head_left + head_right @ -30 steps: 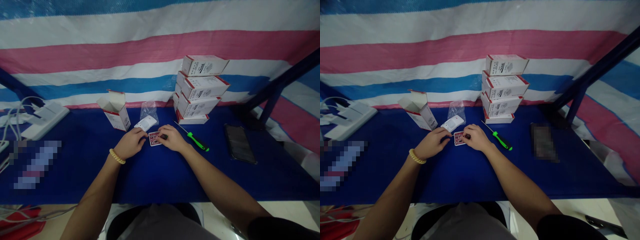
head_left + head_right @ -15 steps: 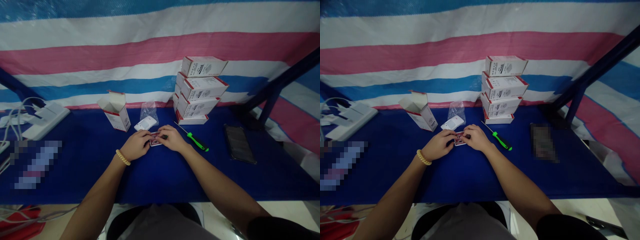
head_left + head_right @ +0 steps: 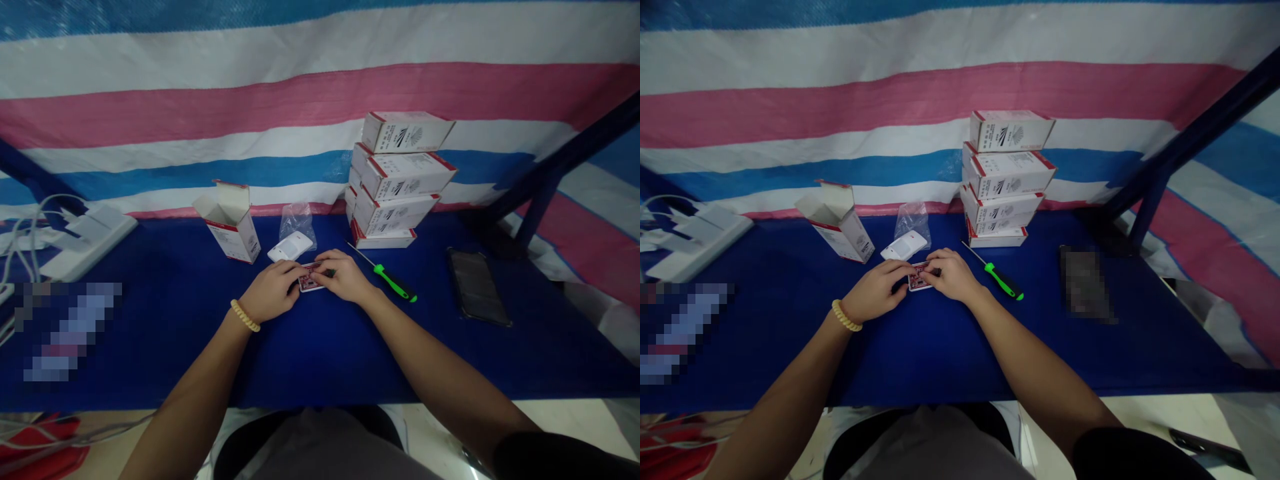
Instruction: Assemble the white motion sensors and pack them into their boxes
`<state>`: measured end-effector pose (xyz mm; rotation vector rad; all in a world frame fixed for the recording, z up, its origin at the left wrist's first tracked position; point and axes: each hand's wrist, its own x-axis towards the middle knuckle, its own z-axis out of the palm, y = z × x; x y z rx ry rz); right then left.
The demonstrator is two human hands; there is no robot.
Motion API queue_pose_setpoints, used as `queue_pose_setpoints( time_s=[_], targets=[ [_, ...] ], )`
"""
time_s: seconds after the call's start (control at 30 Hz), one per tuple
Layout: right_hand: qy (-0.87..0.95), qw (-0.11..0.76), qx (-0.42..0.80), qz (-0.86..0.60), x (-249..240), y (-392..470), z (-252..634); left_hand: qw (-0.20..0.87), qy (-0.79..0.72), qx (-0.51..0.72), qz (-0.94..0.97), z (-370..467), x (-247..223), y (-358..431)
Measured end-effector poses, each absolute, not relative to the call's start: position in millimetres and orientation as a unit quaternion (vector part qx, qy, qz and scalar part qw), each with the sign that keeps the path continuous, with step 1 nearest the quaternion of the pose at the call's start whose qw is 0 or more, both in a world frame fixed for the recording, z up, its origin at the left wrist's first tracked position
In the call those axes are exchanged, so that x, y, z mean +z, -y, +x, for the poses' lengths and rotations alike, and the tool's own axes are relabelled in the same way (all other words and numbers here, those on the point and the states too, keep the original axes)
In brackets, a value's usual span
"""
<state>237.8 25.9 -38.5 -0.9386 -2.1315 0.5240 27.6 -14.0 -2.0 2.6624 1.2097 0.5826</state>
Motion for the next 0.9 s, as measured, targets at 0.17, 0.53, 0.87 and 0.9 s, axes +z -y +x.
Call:
queue_pose_setpoints(
  time_s=[0.17,0.53,0.87,0.9],
  targets=[
    [0.825,0.373,0.211,-0.368,-37.6,-25.5,237.3,0.068,-0.396,0.196,0.894,27.0,-4.4,13.8],
    [0.818,0.387,0.213,-0.367,-38.7,-25.6,237.0,0.064,-0.391,0.201,0.896,27.5,-5.0,13.8],
    [0.835,0.359,0.203,-0.365,-35.0,-24.5,237.4,0.066,-0.398,0.180,0.897,31.0,-4.1,15.8],
    [0.836,0.358,0.202,-0.364,-35.0,-24.6,237.3,0.068,-0.398,0.179,0.897,31.1,-4.2,15.9]
  ],
)
